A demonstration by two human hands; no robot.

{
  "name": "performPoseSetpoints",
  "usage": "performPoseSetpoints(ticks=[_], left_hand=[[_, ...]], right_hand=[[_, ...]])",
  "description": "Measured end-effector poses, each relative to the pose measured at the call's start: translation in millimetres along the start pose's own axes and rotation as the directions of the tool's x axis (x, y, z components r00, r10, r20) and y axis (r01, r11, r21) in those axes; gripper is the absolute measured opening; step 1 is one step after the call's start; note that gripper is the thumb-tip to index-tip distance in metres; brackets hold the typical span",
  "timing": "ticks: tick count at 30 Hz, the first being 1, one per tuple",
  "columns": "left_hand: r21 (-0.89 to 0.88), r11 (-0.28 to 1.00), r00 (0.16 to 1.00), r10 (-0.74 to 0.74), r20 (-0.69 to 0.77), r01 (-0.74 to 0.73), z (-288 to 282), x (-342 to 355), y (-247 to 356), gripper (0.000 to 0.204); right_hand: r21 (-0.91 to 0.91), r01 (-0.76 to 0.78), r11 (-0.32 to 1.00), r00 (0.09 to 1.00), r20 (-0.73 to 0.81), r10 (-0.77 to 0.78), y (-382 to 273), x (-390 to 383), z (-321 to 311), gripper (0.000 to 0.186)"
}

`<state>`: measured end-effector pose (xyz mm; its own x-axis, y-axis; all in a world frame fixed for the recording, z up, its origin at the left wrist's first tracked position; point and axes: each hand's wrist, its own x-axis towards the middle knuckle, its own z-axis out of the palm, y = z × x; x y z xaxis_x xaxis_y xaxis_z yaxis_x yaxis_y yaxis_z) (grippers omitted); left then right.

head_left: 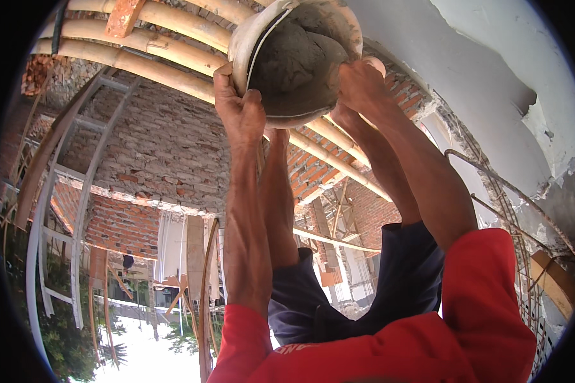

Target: The person scoops mortar from a bucket with a trowel and applies it to a brick wall under construction. The person places bricks onto the mortar and taps them into position, repeating the process to build the wall higher.

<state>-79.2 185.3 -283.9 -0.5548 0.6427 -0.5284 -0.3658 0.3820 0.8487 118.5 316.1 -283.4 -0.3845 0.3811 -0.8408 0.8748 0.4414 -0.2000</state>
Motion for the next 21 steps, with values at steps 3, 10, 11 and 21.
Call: performPoseSetpoints(ticks=[3, 10, 11, 21], left_hand=[[0.077, 0.996, 0.998, 0.05, 0.022, -0.052, 4.8, -4.3, -3.5, 0.054], [0.124, 0.992, 0.999, 0.011, 0.046, -0.017, 4.7, -11.5, -0.5, 0.063], [0.128, 0.992, 0.998, 0.015, 0.063, -0.023, 5.0, -11.7, 0.7, 0.063], [0.141, 0.989, 0.985, 0.021, 0.168, -0.046, 10.8, -12.8, 9.4, 0.062]], right_hand=[[-0.06, 0.069, 0.996, 0.997, -0.032, -0.071, 7.1, -8.6, 14.1, 0.017], [0.147, 0.016, 0.989, 1.0, -0.025, -0.013, 21.2, -14.8, 28.6, 0.023], [0.116, 0.045, 0.992, 0.999, -0.013, -0.044, 24.7, -14.5, 33.4, 0.024], [0.261, 0.112, 0.959, 0.994, -0.016, -0.111, 17.6, -15.1, 85.1, 0.032]])
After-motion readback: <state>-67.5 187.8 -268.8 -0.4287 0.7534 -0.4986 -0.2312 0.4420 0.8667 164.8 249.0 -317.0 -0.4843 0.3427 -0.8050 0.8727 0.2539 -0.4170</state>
